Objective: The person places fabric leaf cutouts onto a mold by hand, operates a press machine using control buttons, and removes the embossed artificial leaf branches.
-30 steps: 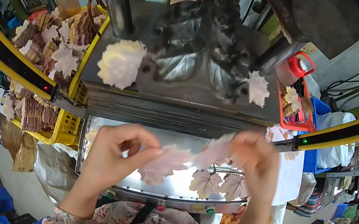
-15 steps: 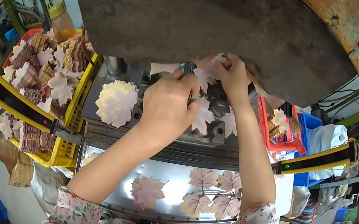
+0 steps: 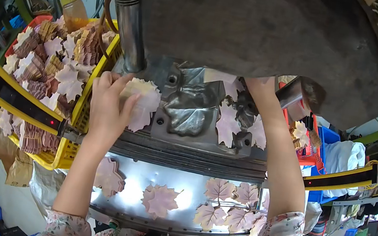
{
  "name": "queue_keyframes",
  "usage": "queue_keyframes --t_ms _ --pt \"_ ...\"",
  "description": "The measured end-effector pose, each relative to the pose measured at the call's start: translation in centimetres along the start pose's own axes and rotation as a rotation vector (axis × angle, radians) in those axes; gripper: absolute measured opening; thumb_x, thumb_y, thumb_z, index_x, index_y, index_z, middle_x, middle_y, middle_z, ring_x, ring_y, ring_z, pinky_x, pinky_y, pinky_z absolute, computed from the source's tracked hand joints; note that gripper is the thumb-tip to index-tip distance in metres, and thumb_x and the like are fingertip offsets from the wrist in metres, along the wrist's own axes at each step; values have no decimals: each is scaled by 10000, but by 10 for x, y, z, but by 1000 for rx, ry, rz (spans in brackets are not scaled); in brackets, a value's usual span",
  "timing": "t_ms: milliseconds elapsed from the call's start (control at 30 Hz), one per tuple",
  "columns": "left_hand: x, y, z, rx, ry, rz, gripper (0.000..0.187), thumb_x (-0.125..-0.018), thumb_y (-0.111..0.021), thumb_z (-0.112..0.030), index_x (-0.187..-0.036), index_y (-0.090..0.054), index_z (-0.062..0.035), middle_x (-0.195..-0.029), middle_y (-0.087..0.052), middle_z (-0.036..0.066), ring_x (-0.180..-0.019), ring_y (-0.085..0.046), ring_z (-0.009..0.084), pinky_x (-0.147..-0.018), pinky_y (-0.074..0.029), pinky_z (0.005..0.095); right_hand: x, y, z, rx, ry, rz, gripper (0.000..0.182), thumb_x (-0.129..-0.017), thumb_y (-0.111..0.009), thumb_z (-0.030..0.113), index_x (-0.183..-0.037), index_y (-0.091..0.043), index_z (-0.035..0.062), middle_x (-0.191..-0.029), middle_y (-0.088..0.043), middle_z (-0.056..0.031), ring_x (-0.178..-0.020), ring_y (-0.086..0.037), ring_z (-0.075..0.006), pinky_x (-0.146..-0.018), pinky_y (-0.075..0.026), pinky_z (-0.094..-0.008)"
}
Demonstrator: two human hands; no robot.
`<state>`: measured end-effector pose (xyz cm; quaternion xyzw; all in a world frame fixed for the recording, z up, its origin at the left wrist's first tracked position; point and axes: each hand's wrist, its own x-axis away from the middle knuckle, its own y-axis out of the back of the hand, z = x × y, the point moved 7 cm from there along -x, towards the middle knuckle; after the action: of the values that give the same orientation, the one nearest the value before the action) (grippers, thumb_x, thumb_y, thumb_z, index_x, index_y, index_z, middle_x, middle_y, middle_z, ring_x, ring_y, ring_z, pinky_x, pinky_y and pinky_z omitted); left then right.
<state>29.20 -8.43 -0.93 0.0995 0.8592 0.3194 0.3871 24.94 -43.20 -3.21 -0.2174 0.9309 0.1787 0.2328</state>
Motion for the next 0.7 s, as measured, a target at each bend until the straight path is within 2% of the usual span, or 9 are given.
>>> queue_keyframes --t_ms 33,133,267,367,433,467,567,633,700 --pt "5 -6 9 -107 -61 5 274 -807 -753 -110 -1049 -688 2 -924 -606 125 -835 -566 299 -773 -468 376 -3 4 1 0 3 0 332 -892 -582 214 -1181 -653 66 -1206 -645 -148 -1122 -598 -367 -991 -463 -457" --pt "0 -6 4 -210 -125 16 273 -806 -747 -91 -1054 -680 0 -963 -596 136 -845 -553 317 -791 -462 384 -23 34 -29 -842 -463 -216 257 -865 -586 129 -1086 -683 42 -1144 -659 -171 -1067 -608 -384 -933 -486 -470" --pt "0 -5 7 -126 -71 65 286 -773 -761 -73 -1041 -681 -18 -1001 -587 148 -880 -560 336 -811 -463 412 -46 67 -32 -737 -582 36 237 -844 -594 87 -1051 -692 25 -1097 -668 -191 -1058 -614 -393 -901 -493 -470" --pt "-5 1 7 51 -32 71 262 -777 -748 -32 -1029 -679 -27 -1002 -588 139 -906 -587 283 -797 -469 379 -40 59 -39 -712 -461 -135 211 -837 -606 88 -1010 -698 12 -1055 -685 -193 -1011 -637 -389 -872 -500 -473" --pt "-15 29 -18 599 135 -62 226 -807 -715 -11 -1027 -669 -27 -972 -602 137 -922 -599 198 -766 -465 326 -28 49 -40 -696 -399 -215 199 -833 -612 88 -990 -702 5 -1034 -693 -195 -987 -648 -388 -857 -503 -475" --pt "-12 32 -22 871 232 -122 209 -822 -698 -1 -1027 -664 -27 -957 -609 136 -930 -604 155 -751 -464 300 -15 36 -39 -803 -463 -125 192 -832 -609 88 -974 -701 -4 -1009 -700 -193 -952 -657 -385 -841 -507 -474" --pt "-36 -14 -15 836 217 76 102 -873 -668 -43 -964 -666 3 -841 -643 102 -802 -577 71 -654 -447 257 -3 29 -38 -1024 -583 38 185 -830 -602 88 -942 -699 -24 -959 -712 -191 -882 -674 -379 -810 -514 -472" --pt "-45 -27 -13 706 205 120 112 -885 -678 -77 -925 -670 27 -773 -642 79 -714 -544 75 -609 -438 269 -6 54 -49 -1258 -663 406 343 -840 -745 115 -1164 -672 28 -1164 -687 -125 -1179 -590 -249 -995 -451 -346" --pt "-41 -34 -13 586 214 171 162 -896 -687 -111 -886 -674 50 -706 -641 56 -626 -511 79 -564 -429 280 -20 96 -44 -1608 -738 348 278 -840 -758 134 -1086 -689 23 -1074 -702 -97 -1117 -612 -220 -978 -455 -335"
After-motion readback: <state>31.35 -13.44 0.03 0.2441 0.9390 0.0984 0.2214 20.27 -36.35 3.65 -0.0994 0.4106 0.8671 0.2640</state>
